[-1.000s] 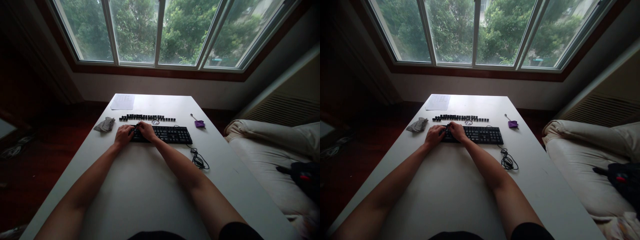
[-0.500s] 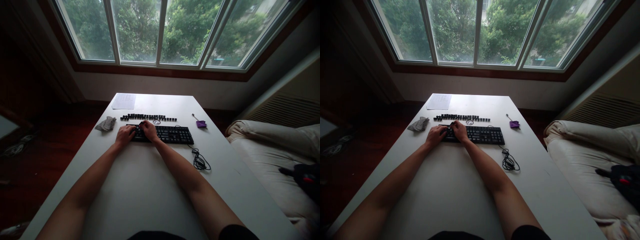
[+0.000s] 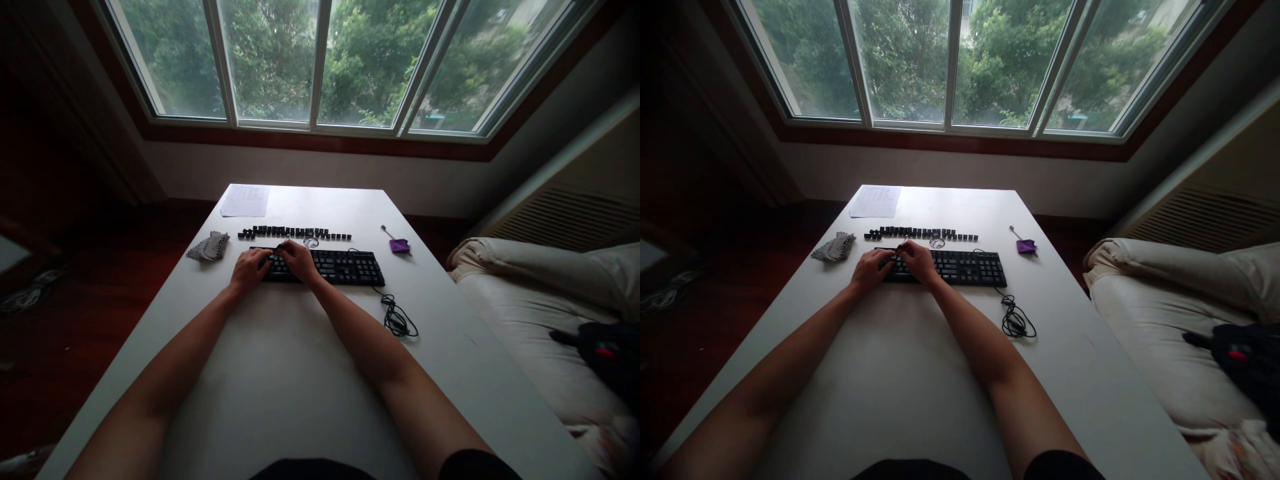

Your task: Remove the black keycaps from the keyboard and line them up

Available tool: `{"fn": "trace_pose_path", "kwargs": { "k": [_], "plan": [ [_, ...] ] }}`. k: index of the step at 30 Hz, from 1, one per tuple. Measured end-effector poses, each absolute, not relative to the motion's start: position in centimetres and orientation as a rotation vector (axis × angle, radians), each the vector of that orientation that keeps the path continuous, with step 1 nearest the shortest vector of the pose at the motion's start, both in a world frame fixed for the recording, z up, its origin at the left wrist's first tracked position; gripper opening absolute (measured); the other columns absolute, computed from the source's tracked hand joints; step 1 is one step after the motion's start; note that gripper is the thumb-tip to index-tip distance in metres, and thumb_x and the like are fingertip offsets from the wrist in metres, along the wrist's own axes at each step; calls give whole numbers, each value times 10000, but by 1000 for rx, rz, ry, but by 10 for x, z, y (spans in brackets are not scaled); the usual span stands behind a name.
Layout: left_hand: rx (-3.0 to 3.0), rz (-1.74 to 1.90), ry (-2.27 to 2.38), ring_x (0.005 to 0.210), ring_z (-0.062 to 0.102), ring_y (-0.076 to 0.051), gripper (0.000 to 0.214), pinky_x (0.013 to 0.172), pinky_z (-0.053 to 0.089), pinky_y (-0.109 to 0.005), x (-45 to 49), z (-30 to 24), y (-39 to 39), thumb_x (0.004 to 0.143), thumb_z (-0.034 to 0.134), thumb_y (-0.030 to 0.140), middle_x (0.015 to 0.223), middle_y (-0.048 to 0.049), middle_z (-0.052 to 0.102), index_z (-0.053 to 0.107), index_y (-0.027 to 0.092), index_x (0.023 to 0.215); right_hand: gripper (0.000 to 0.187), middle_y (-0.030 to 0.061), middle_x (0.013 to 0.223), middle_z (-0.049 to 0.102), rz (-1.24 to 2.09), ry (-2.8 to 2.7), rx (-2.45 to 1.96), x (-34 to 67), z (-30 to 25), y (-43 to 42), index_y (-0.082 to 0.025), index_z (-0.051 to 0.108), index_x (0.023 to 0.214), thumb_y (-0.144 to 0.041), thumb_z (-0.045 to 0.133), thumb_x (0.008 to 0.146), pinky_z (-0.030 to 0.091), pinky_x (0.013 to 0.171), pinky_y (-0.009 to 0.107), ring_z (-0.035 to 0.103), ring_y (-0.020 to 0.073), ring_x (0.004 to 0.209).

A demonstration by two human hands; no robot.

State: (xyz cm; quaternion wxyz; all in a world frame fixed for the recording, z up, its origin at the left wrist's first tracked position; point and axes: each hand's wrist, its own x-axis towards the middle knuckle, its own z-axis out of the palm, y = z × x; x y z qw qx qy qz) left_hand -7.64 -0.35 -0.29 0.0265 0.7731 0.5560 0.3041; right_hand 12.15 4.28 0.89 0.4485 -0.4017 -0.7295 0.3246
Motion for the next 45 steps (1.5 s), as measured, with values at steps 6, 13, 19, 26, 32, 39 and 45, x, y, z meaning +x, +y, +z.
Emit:
{"fn": "trace_pose_path", "kwargs": {
  "k": [6,13,19,26,32,39,45],
  "plan": [
    [2387,953,1732,1154,602,-289,231,1066,418,-475,-77,-5,-3,945,573,343,1163,-67,715,711,259,1109,218,-9,739,663,797,-1866,-988,122,8,41,-198,715,928,-379,609,871,450,697,261,580,151,686],
    [2400,968,1722,1090,611,-284,220,1010,432,-460,-77,-8,-2,955,569,350,1104,-61,723,710,252,1093,206,-9,720,656,803,-1892,-984,121,11,37,-198,705,896,-376,608,864,434,690,265,568,153,683],
    [2398,937,1725,1084,614,-282,219,1006,429,-461,-74,-4,-5,965,554,351,1109,-66,711,713,260,1084,215,-8,712,654,880,-1861,-978,121,9,39,-191,681,864,-394,612,853,439,677,269,579,158,682],
    [2401,931,1702,1073,621,-280,226,990,443,-456,-72,-3,-7,944,586,368,1096,-70,708,709,255,1096,195,-3,706,673,1000,-1814,-995,121,5,45,-187,652,805,-378,619,818,460,668,272,619,167,691],
    [2429,962,1638,1056,625,-266,270,972,452,-444,-75,-4,-6,980,541,428,1102,-60,714,692,263,1130,150,-23,645,629,1159,-1591,-985,127,6,53,-197,608,757,-346,619,766,462,604,255,634,161,630],
    [2503,926,1666,1075,602,-285,234,988,445,-467,-74,-7,-7,928,621,348,1103,-64,712,696,262,1132,151,-42,614,581,1187,-1340,-992,137,4,64,-200,571,734,-346,607,744,436,569,247,572,126,547],
    [2522,904,1710,1132,568,-305,230,1009,437,-482,-74,-3,-8,933,610,335,1117,-72,716,724,259,1117,169,-35,627,592,1178,-1324,-1028,137,-2,68,-204,571,752,-370,597,733,440,570,256,580,137,562]
  ]
}}
